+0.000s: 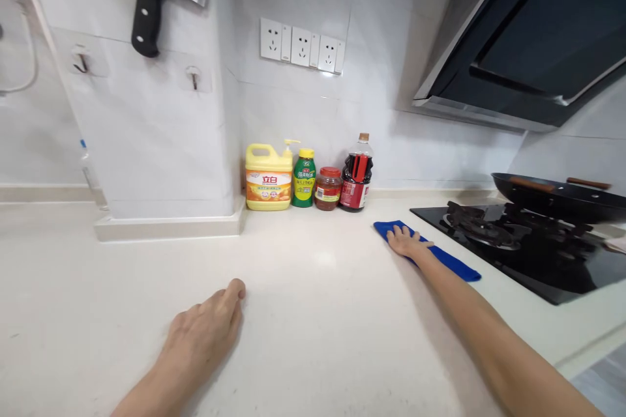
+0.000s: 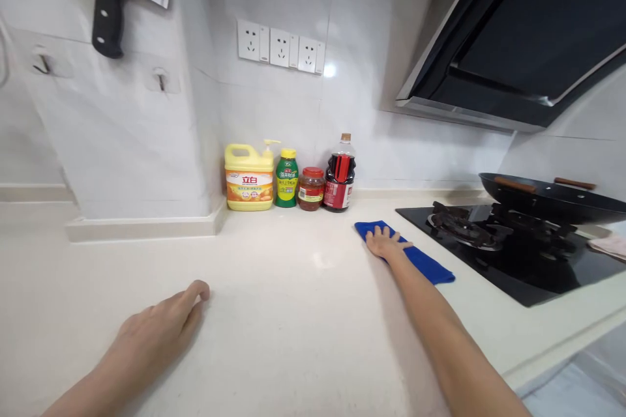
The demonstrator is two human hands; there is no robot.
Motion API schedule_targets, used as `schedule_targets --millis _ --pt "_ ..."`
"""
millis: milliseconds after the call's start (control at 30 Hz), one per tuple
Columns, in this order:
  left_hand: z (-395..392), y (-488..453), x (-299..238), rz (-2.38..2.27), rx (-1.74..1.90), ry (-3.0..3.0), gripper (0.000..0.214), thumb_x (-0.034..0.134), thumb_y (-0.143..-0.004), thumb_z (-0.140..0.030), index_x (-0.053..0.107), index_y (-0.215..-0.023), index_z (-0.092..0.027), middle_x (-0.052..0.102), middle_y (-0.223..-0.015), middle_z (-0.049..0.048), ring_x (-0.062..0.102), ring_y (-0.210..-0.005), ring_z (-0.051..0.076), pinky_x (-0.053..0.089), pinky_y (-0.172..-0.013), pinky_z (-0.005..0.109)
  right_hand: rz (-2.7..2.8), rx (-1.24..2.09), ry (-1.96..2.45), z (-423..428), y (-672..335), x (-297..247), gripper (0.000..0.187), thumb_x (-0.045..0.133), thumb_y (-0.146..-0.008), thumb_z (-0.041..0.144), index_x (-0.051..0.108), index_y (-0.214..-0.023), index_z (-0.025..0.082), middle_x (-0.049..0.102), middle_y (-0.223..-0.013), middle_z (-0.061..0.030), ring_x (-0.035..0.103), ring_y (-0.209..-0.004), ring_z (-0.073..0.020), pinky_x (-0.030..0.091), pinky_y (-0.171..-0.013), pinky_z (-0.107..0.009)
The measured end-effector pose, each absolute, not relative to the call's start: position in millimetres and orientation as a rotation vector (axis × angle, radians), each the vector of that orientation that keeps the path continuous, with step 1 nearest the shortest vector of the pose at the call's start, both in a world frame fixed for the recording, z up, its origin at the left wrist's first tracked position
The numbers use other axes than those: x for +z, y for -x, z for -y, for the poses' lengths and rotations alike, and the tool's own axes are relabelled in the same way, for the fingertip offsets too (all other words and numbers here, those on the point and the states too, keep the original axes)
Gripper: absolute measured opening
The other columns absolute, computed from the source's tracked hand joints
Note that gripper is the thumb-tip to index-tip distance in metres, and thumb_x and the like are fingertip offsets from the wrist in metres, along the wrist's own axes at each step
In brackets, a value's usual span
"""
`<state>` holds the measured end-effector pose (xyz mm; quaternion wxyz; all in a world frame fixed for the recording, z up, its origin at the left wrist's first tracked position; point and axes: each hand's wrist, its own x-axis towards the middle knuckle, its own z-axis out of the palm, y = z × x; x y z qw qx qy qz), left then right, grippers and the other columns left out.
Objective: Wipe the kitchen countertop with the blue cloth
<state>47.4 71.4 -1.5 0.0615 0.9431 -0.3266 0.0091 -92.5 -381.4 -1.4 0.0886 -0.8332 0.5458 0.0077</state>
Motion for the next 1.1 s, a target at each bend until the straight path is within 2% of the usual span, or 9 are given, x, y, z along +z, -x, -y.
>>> schedule_targets --millis 133,300,467,567,667,800,967,1100 --pt "-70.3 -42.9 2.1 1.001 -0.001 -2.876 0.038 0.022 -0.094 -0.025 0.055 -0.113 -0.029 0.073 -0.108 0.0094 0.069 -0.085 0.032 0.042 -0.071 0.040 -1.459 0.060 2.560 329.9 23.7 4.4 0.067 0.011 -0.101 0.047 0.014 -0.163 0.022 0.005 -0.173 -0.0100 0.007 -0.156 -0.0442 0.006 -0.112 -0.085" --pt "-70.7 -39.6 6.2 1.021 -0.028 -2.826 0.042 0.026 -0.089 -0.012 0.056 -0.114 -0.027 0.072 -0.105 0.0121 0.069 -0.087 0.032 0.043 -0.075 0.041 -1.166 0.076 2.697 251.4 -49.1 7.3 0.069 0.013 -0.101 0.049 0.014 -0.163 0.019 0.006 -0.173 -0.0113 0.007 -0.155 -0.0466 0.007 -0.112 -0.085" --pt "-71.8 -38.2 18.2 0.975 -0.090 -2.841 0.049 0.023 -0.092 -0.008 0.055 -0.126 -0.020 0.071 -0.109 0.0173 0.068 -0.102 0.034 0.046 -0.084 0.045 -0.830 0.059 2.834 179.5 -76.9 6.5 0.069 0.014 -0.101 0.055 0.014 -0.163 0.025 0.006 -0.173 -0.0068 0.006 -0.156 -0.0425 0.007 -0.116 -0.081" --pt "-75.0 -40.6 25.0 0.894 -0.027 -2.837 0.047 0.023 -0.095 -0.010 0.054 -0.129 -0.020 0.071 -0.113 0.0164 0.068 -0.107 0.033 0.048 -0.089 0.046 -0.613 0.056 2.885 149.8 -63.5 7.3 0.068 0.014 -0.101 0.056 0.016 -0.163 0.026 0.008 -0.173 -0.0035 0.005 -0.157 -0.0400 0.006 -0.119 -0.077" --pt "-79.7 -45.5 28.2 0.835 0.099 -2.751 0.043 0.026 -0.099 -0.019 0.054 -0.132 -0.023 0.071 -0.117 0.0124 0.068 -0.107 0.032 0.050 -0.091 0.046 -0.402 0.074 2.910 124.6 -35.0 8.9 0.068 0.016 -0.101 0.057 0.017 -0.162 0.028 0.008 -0.173 -0.0007 0.003 -0.158 -0.0365 0.002 -0.122 -0.073" --pt "-86.1 -53.6 29.1 0.762 0.237 -2.613 0.041 0.029 -0.101 -0.025 0.056 -0.130 -0.029 0.072 -0.117 0.0085 0.069 -0.106 0.030 0.051 -0.092 0.044 -0.128 0.082 2.933 90.0 11.7 10.4 0.068 0.017 -0.101 0.059 0.018 -0.162 0.029 0.009 -0.173 -0.0009 0.002 -0.158 -0.0349 0.000 -0.123 -0.071" --pt "-97.2 -61.5 28.3 0.649 0.265 -2.573 0.044 0.026 -0.100 -0.029 0.057 -0.132 -0.027 0.072 -0.110 0.0118 0.068 -0.109 0.032 0.051 -0.095 0.047 0.130 0.119 2.915 59.0 73.9 15.3 0.064 0.020 -0.103 0.056 0.018 -0.162 0.030 0.009 -0.173 -0.0016 0.000 -0.159 -0.0320 -0.001 -0.125 -0.069" --pt "-106.8 -64.3 26.9 0.554 0.216 -2.583 0.047 0.025 -0.099 -0.028 0.058 -0.133 -0.025 0.072 -0.110 0.0131 0.068 -0.109 0.031 0.052 -0.094 0.045 0.309 0.162 2.886 61.6 126.5 19.4 0.060 0.024 -0.104 0.055 0.018 -0.161 0.035 0.009 -0.173 0.0010 0.000 -0.159 -0.0282 -0.002 -0.127 -0.065"
